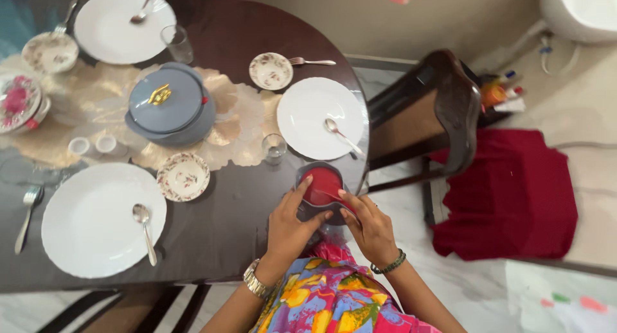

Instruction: The person places a red and grey pitcher on a dining table already set with plates, bowls, and cutlery. They then open a grey serving pot, stir a white substance inside with a red spoon, and close the pot.

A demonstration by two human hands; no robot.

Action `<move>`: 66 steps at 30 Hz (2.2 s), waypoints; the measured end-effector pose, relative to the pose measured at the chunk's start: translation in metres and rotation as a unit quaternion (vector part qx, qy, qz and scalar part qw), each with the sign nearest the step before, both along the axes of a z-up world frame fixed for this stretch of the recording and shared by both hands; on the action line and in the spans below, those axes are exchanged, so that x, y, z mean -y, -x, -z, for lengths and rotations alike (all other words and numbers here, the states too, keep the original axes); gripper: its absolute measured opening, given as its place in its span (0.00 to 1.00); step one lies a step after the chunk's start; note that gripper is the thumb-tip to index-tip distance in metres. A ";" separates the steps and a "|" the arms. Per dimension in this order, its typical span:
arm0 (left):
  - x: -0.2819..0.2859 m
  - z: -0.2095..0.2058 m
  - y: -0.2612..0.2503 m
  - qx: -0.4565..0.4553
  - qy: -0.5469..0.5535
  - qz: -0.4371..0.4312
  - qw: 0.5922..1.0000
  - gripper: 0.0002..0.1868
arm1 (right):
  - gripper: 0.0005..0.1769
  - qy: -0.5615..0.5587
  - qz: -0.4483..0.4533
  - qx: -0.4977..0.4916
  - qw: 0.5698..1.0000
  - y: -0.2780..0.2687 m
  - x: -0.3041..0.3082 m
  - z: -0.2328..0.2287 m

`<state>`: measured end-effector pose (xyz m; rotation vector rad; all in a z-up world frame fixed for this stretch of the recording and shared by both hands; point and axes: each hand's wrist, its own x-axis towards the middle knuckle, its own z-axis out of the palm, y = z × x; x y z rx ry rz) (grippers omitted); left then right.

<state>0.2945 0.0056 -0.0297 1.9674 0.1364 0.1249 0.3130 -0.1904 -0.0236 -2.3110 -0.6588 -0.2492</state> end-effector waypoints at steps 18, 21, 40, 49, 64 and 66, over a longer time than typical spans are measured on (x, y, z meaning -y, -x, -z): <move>0.003 0.075 -0.070 -0.028 0.166 -0.109 0.980 0.45 | 0.23 0.205 -0.125 -0.029 0.970 -0.127 -0.040 -0.006; 0.008 0.086 -0.075 -0.044 0.312 -0.120 0.941 0.44 | 0.21 0.241 -0.115 -0.020 0.963 -0.133 -0.050 -0.009; -0.003 0.118 -0.083 -0.032 0.484 -0.122 0.866 0.41 | 0.20 0.305 -0.109 -0.020 0.946 -0.138 -0.090 -0.016; -0.005 0.116 -0.085 -0.048 0.498 -0.123 0.857 0.41 | 0.20 0.310 -0.118 -0.014 0.943 -0.140 -0.097 -0.018; -0.008 0.113 -0.089 -0.051 0.487 -0.126 0.863 0.41 | 0.19 0.317 -0.114 -0.012 0.941 -0.142 -0.101 -0.020; -0.009 0.111 -0.090 -0.034 0.495 -0.121 0.860 0.41 | 0.20 0.302 -0.109 -0.016 0.947 -0.141 -0.098 -0.020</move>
